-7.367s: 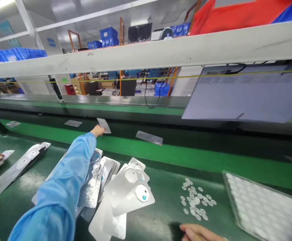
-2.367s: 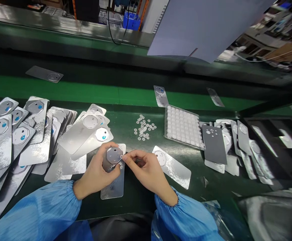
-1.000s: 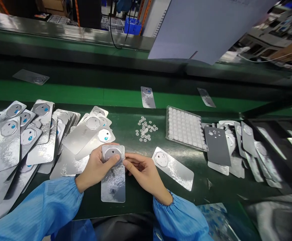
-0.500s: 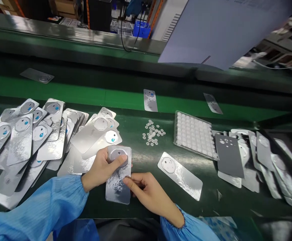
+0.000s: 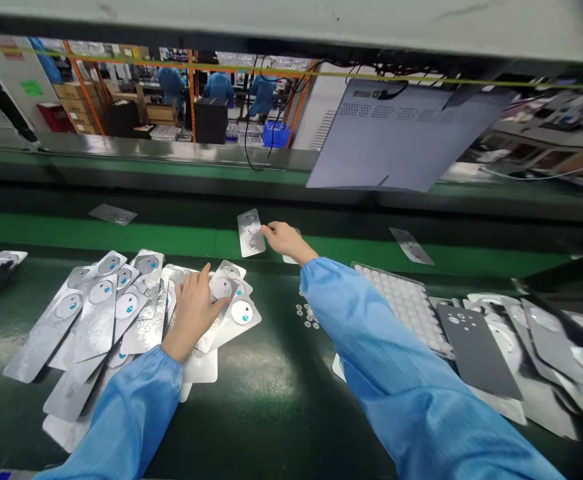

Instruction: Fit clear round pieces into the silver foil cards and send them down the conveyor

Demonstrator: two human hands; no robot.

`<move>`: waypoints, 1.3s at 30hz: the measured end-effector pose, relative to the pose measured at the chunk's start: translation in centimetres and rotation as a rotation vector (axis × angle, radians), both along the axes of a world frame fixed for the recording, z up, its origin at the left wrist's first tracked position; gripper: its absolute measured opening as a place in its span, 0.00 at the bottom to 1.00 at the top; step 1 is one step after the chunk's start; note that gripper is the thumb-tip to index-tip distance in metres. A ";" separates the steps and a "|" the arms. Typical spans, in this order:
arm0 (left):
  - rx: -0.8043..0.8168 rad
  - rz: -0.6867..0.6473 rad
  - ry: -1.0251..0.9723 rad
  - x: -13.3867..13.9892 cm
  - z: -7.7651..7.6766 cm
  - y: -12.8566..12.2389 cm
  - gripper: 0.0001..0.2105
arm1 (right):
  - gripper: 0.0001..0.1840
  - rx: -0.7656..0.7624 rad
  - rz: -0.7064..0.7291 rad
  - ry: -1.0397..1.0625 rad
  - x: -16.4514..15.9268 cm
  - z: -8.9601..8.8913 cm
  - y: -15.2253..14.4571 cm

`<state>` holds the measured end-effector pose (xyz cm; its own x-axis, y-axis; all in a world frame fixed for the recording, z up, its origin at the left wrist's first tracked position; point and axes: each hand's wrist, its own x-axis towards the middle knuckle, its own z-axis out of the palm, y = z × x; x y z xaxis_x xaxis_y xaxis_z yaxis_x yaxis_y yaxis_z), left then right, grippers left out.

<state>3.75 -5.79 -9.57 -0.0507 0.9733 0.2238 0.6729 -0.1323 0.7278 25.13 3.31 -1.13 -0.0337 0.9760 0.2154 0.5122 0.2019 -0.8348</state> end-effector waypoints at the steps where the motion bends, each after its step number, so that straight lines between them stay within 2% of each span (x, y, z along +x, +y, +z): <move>1: -0.010 -0.013 -0.137 -0.3 0.2 0.1 0.28 | 0.15 -0.009 0.028 -0.009 -0.3 -0.4 -0.1; 3: -0.034 -0.053 -0.330 -0.7 0.8 0.1 0.19 | 0.18 -0.050 0.114 -0.002 -0.6 -1.6 -1.7; 6: -0.089 -0.117 -0.460 -0.4 1.4 -0.6 0.22 | 0.26 -0.171 0.335 0.080 -0.6 -4.0 -6.8; 8: -0.156 -0.154 -0.613 0.6 1.3 -1.5 0.24 | 0.26 -0.280 0.480 0.200 -0.5 -5.4 -10.5; 10: -0.222 -0.176 -0.735 1.9 1.0 -2.4 0.24 | 0.27 -0.359 0.516 0.304 -0.3 -6.6 -13.3; 13: -0.251 -0.209 -0.720 3.4 0.5 -3.6 0.23 | 0.29 -0.398 0.439 0.388 0.2 -7.6 -15.5; 18: -0.260 -0.327 -0.685 4.3 0.0 -4.6 0.17 | 0.27 -0.381 0.395 0.402 1.5 -7.8 -16.9; 22: -0.239 -0.369 -0.681 4.5 0.0 -5.1 0.13 | 0.27 -0.376 0.390 0.384 2.0 -7.7 -17.8; 27: -0.263 -0.357 -0.686 4.5 0.0 -5.5 0.14 | 0.26 -0.407 0.390 0.425 2.0 -7.7 -18.5; 34: -0.410 -0.358 -0.777 4.3 0.6 -6.0 0.17 | 0.25 -0.491 0.430 0.529 1.5 -7.2 -18.7; 37: -0.462 -0.336 -0.790 4.2 0.7 -6.0 0.17 | 0.25 -0.485 0.419 0.493 1.4 -7.2 -18.7; 39: -0.490 -0.318 -0.779 4.2 0.4 -5.8 0.18 | 0.25 -0.457 0.419 0.387 1.8 -7.3 -18.7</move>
<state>7.99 -11.63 -9.13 0.2682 0.9434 -0.1950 -0.0349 0.2118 0.9767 26.95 -15.38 -8.44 -0.4278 0.8933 -0.1380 0.1194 -0.0955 -0.9883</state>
